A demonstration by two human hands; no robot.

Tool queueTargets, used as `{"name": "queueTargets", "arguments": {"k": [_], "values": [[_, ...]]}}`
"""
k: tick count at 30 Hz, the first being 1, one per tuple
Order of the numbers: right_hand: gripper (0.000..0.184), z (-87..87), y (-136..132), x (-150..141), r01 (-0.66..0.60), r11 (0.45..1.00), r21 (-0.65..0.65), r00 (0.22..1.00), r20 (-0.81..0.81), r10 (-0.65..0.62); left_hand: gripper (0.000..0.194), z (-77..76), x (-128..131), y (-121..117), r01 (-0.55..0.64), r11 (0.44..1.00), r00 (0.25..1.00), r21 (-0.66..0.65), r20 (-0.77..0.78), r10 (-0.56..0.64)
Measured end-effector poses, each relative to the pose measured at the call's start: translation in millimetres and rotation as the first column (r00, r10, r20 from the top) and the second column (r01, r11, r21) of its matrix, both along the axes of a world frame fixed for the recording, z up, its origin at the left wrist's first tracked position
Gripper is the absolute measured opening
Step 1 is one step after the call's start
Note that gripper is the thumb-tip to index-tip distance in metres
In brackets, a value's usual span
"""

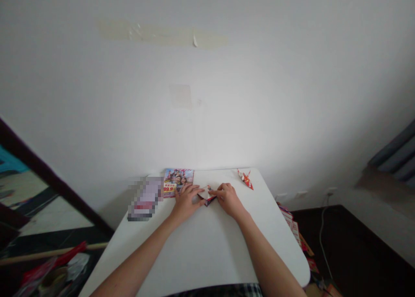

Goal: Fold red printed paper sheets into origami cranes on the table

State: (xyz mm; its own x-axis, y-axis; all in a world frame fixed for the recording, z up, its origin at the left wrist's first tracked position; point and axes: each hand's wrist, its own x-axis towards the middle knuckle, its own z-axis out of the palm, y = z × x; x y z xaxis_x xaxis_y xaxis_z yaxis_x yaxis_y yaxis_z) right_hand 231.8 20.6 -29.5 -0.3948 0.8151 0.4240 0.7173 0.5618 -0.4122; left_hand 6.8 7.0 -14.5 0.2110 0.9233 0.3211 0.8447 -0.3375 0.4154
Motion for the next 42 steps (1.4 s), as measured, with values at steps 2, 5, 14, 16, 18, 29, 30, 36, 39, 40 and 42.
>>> {"name": "queueTargets", "arguments": {"k": [2, 5, 14, 16, 18, 29, 30, 36, 39, 40, 42], "values": [[0.047, -0.6, -0.1, -0.5, -0.002, 1.0, -0.003, 1.0, -0.002, 0.002, 0.036, 0.5, 0.2, -0.2, 0.018, 1.0, 1.0, 0.0, -0.002, -0.018], [0.045, -0.5, 0.0, -1.0, -0.009, 1.0, 0.005, 0.999, -0.034, 0.009, 0.032, 0.0, 1.2, -0.5, 0.019, 1.0, 1.0, 0.011, -0.003, -0.019], [0.041, 2.4, -1.4, -2.1, -0.04, 0.999, -0.009, 0.995, -0.089, 0.039, 0.035, 2.4, 2.5, -2.5, 0.007, 1.0, 0.999, 0.007, -0.037, -0.006], [0.039, 1.7, -1.3, -1.7, -0.038, 0.999, -0.012, 0.995, -0.096, 0.037, 0.035, 2.6, 2.3, -2.7, 0.01, 1.0, 0.999, 0.002, -0.044, -0.01], [0.039, 0.4, -0.9, -1.5, -0.035, 0.999, -0.009, 0.994, -0.102, 0.034, 0.035, 1.9, 1.9, -2.5, 0.014, 1.0, 0.999, -0.004, -0.048, -0.014], [0.034, -4.9, 1.2, -1.4, -0.05, 0.999, 0.008, 0.99, -0.131, 0.05, 0.038, -1.4, 2.0, -1.7, 0.02, 1.0, 0.998, -0.006, -0.058, -0.02], [0.033, -4.6, 0.9, -1.4, -0.049, 0.999, 0.01, 0.99, -0.129, 0.05, 0.038, -1.4, 2.0, -1.8, 0.02, 1.0, 0.998, -0.007, -0.058, -0.02], [0.031, -3.0, -0.2, -2.1, -0.035, 0.999, 0.005, 0.994, -0.106, 0.035, 0.037, -1.5, 2.2, -1.1, 0.023, 1.0, 0.998, -0.009, -0.063, -0.023], [0.031, -3.3, 0.3, -2.0, -0.035, 0.999, 0.007, 0.994, -0.101, 0.035, 0.035, -1.2, 2.8, -1.1, 0.017, 1.0, 0.998, -0.014, -0.063, -0.018], [0.032, -3.5, 0.5, -1.9, -0.036, 0.999, 0.01, 0.994, -0.101, 0.036, 0.034, -1.1, 3.1, -1.2, 0.014, 1.0, 0.998, -0.015, -0.063, -0.015], [0.031, -3.4, 0.5, -1.8, -0.034, 0.999, 0.015, 0.994, -0.099, 0.035, 0.033, -0.9, 3.5, -1.3, 0.01, 1.0, 0.998, -0.014, -0.062, -0.011]]}}
